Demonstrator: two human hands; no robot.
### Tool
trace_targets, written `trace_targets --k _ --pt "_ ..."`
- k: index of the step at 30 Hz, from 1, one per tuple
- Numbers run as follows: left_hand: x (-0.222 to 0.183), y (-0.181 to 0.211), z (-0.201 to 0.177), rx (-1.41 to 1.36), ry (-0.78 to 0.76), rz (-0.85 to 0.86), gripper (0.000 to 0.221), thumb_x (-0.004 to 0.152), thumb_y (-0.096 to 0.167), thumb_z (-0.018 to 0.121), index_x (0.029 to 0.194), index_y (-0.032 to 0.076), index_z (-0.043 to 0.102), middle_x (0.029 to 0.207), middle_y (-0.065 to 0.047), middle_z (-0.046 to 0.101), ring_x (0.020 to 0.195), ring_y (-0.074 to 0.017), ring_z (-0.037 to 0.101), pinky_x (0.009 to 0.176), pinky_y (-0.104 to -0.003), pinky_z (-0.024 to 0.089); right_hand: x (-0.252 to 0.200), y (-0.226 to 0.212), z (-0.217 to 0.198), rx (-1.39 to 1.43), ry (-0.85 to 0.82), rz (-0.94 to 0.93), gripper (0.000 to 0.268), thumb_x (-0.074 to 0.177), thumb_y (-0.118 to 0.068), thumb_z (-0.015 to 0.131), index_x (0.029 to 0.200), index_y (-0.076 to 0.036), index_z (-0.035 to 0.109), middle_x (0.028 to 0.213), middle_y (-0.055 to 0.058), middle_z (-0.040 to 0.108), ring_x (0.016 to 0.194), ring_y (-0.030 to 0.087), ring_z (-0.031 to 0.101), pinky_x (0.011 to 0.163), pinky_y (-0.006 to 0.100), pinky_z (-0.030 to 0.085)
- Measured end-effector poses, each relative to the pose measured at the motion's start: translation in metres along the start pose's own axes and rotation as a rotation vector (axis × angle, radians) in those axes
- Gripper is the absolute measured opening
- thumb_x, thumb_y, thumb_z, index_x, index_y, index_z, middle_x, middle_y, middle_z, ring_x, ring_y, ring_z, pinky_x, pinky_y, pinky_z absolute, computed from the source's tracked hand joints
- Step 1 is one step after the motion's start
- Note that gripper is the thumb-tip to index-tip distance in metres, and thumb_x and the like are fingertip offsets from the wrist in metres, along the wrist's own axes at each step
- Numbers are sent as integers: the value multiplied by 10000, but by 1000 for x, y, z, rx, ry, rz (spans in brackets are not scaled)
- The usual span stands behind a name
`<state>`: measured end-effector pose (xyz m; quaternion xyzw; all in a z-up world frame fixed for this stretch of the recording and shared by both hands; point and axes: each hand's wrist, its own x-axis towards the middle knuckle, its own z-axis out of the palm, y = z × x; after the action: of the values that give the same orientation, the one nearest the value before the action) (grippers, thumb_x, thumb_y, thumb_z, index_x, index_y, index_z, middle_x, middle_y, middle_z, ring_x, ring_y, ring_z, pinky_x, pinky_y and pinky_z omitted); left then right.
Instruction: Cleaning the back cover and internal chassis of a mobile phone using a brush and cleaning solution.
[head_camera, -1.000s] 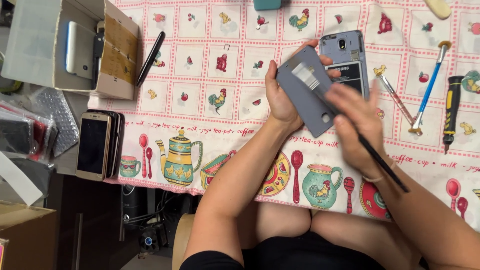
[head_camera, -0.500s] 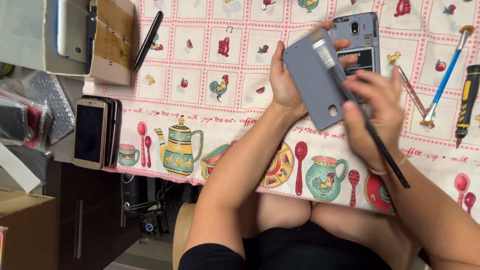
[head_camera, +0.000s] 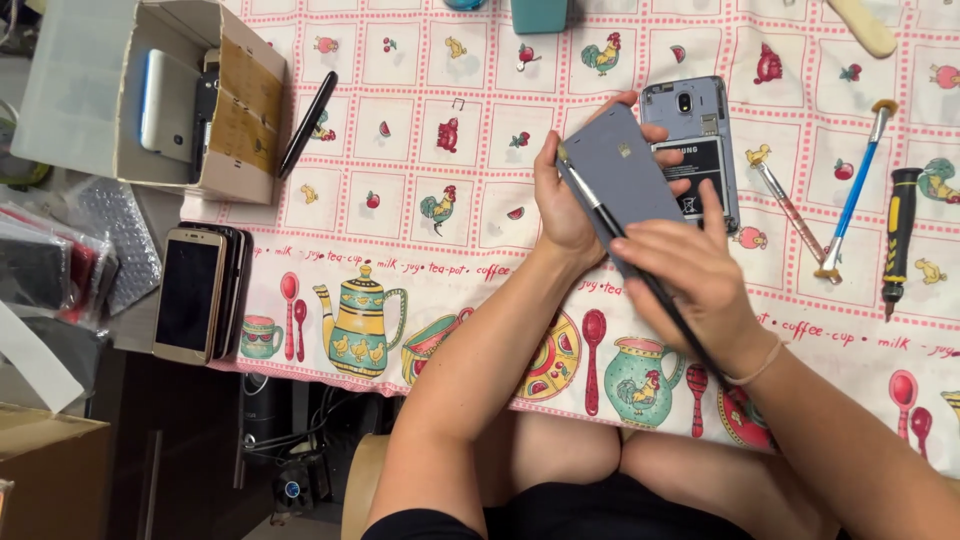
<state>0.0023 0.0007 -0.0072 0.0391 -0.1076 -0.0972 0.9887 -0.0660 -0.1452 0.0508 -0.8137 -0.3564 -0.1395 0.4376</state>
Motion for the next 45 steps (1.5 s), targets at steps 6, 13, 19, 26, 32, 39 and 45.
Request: trace_targets --k 6,13,19,26,32,39,45 --pt "1 -2 0 7 10 -6 700 1078 603 460 1500 44 457 1218 -238 652 1089 -415 690 910 -616 579 2 4 -6 -60 76 23 340 1024 -132 483 1185 67 706 1136 221 724 1042 349 697 1302 649 176" --pt "3 1 0 108 61 29 675 1051 601 449 1437 50 503 1145 -218 681 1011 -389 716 843 -509 566 6 -3 -6 95 -22 -31 345 933 -68 548 1220 104 632 1133 247 684 1052 331 668 1280 664 303" --pt "1 0 6 42 39 15 668 1077 596 464 1474 59 477 1168 -210 660 1044 -380 705 879 -592 565 -3 8 -8 -123 132 157 347 1059 -138 516 1301 71 652 1255 240 701 1013 329 679 1305 645 220" --pt "6 -4 -27 64 36 75 796 1103 676 252 1547 38 424 1243 -321 639 1133 -493 683 933 -679 569 -8 17 -1 173 -2 31 376 939 -76 615 1301 3 680 1233 156 732 1189 314 687 1242 569 261" --pt "7 -6 -25 53 20 77 770 1109 654 288 1527 28 450 1209 -320 664 1110 -485 699 937 -656 581 -6 17 -4 -29 84 36 377 986 -77 630 1346 30 658 1264 202 712 1166 332 681 1260 606 76" --pt "4 -4 -18 72 62 85 764 1096 649 303 1506 29 480 1190 -312 666 1089 -477 706 923 -638 593 -9 20 -8 5 105 100 346 1011 -101 606 1327 24 672 1118 173 739 1068 311 708 1265 578 80" --pt "8 -1 -23 96 92 80 789 1066 682 287 1506 53 469 1164 -292 662 1060 -465 713 893 -634 604 -3 9 -2 124 39 41 330 953 -127 646 1264 -34 703 1116 130 758 1060 261 725 1271 590 124"
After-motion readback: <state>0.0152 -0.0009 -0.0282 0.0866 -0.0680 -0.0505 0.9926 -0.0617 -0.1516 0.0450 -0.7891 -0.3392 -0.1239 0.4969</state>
